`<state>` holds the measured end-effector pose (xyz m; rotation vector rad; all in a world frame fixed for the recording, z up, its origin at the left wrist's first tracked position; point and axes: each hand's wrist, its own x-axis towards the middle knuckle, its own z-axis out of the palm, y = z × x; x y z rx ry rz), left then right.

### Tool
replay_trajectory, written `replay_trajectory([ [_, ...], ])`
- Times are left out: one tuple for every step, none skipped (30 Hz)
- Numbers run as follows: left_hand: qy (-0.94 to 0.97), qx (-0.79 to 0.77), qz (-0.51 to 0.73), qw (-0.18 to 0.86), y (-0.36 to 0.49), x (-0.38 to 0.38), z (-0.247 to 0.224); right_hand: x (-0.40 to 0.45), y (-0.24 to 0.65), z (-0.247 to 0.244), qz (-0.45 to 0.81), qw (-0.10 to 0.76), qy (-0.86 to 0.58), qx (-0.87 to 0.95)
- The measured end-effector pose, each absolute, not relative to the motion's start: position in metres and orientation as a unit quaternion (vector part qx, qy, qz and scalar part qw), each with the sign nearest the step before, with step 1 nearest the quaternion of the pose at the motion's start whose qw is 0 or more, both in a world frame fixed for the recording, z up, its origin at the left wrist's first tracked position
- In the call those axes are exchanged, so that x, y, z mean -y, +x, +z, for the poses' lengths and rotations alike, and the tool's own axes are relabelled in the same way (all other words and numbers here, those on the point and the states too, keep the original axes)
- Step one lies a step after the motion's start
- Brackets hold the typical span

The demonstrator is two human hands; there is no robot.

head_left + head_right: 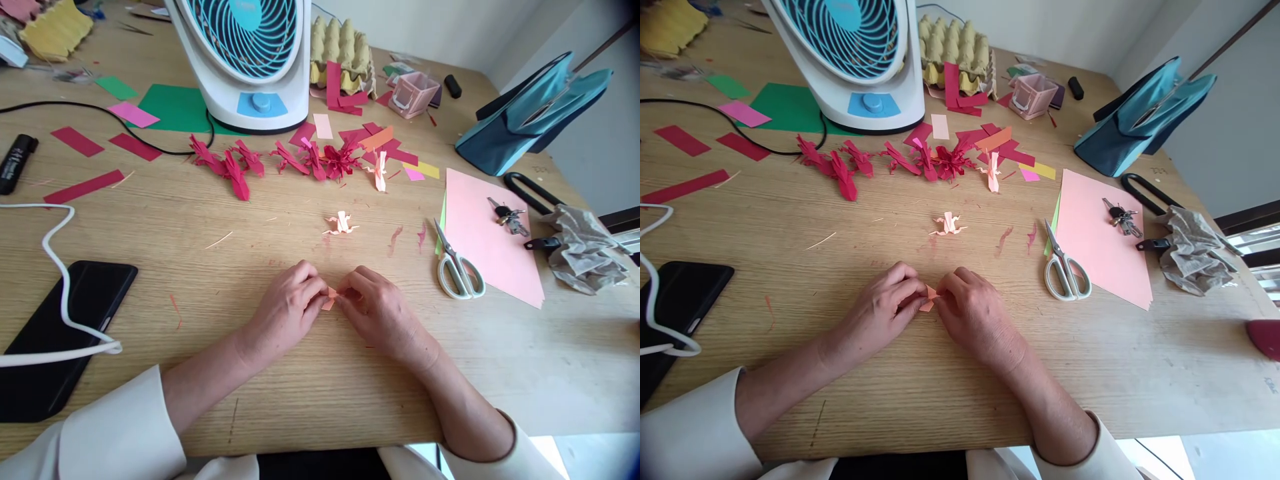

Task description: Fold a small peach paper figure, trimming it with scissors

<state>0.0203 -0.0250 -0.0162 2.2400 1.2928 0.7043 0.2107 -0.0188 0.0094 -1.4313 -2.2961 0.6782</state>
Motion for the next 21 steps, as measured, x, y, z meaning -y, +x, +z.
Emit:
replay_trajectory([
  [0.813, -0.471, 0.255, 0.231, 0.0203, 0.0249, -0.0162, 0.0184, 0.2103, 0.0097, 0.243, 0.177, -0.507, 0.808],
  [0.812, -0.471, 0.253, 0.233, 0.0203, 0.0249, -0.016, 0.018, 0.2101, 0.0099, 0.248, 0.179, -0.508, 0.805],
  [0.813, -0.471, 0.25, 0.236, 0.0203, 0.0249, -0.0159, 0.0177, 0.2101, 0.0101, 0.253, 0.181, -0.508, 0.803],
  [0.813, -0.47, 0.248, 0.238, 0.0205, 0.0248, -0.0157, 0.0174, 0.2102, 0.0102, 0.26, 0.183, -0.508, 0.8],
  [0.813, -0.47, 0.245, 0.24, 0.0207, 0.0248, -0.0154, 0.0172, 0.2103, 0.0102, 0.266, 0.185, -0.509, 0.798],
  [0.812, -0.471, 0.243, 0.243, 0.0211, 0.0247, -0.0152, 0.0171, 0.2105, 0.0101, 0.272, 0.187, -0.509, 0.795],
  [0.811, -0.473, 0.242, 0.245, 0.0215, 0.0246, -0.015, 0.0172, 0.2106, 0.0101, 0.277, 0.187, -0.511, 0.792],
  [0.809, -0.475, 0.241, 0.247, 0.0219, 0.0244, -0.0149, 0.0175, 0.2107, 0.01, 0.281, 0.187, -0.514, 0.789],
  [0.807, -0.478, 0.24, 0.249, 0.0223, 0.0242, -0.0148, 0.0178, 0.2106, 0.01, 0.284, 0.186, -0.516, 0.786],
  [0.805, -0.481, 0.24, 0.25, 0.0226, 0.0241, -0.0147, 0.0183, 0.2103, 0.0101, 0.286, 0.185, -0.519, 0.784],
  [0.804, -0.483, 0.24, 0.251, 0.0228, 0.0239, -0.0147, 0.0188, 0.21, 0.0103, 0.287, 0.185, -0.522, 0.781],
  [0.803, -0.483, 0.24, 0.252, 0.0228, 0.0238, -0.0147, 0.0192, 0.2096, 0.0105, 0.288, 0.186, -0.525, 0.779],
  [0.803, -0.483, 0.239, 0.253, 0.0229, 0.0238, -0.0146, 0.0196, 0.2092, 0.0107, 0.288, 0.188, -0.528, 0.777],
  [0.803, -0.484, 0.237, 0.254, 0.0229, 0.0239, -0.0144, 0.0198, 0.2089, 0.0109, 0.288, 0.19, -0.53, 0.774],
  [0.804, -0.484, 0.233, 0.254, 0.0231, 0.024, -0.0141, 0.02, 0.2086, 0.0111, 0.288, 0.192, -0.532, 0.773],
  [0.806, -0.485, 0.229, 0.252, 0.0234, 0.0242, -0.0137, 0.02, 0.2084, 0.011, 0.286, 0.194, -0.533, 0.772],
  [0.807, -0.486, 0.222, 0.251, 0.024, 0.0244, -0.0132, 0.0199, 0.2083, 0.0108, 0.285, 0.194, -0.534, 0.772],
  [0.808, -0.489, 0.216, 0.249, 0.0248, 0.0245, -0.0125, 0.0197, 0.2083, 0.0105, 0.282, 0.195, -0.536, 0.772],
  [0.808, -0.492, 0.212, 0.245, 0.0258, 0.0247, -0.0117, 0.0195, 0.2082, 0.0099, 0.279, 0.195, -0.537, 0.772],
  [0.808, -0.495, 0.208, 0.241, 0.0269, 0.0248, -0.0108, 0.0193, 0.2081, 0.0092, 0.276, 0.195, -0.538, 0.772],
  [0.808, -0.499, 0.206, 0.236, 0.028, 0.025, -0.01, 0.019, 0.2081, 0.0084, 0.272, 0.196, -0.539, 0.773],
])
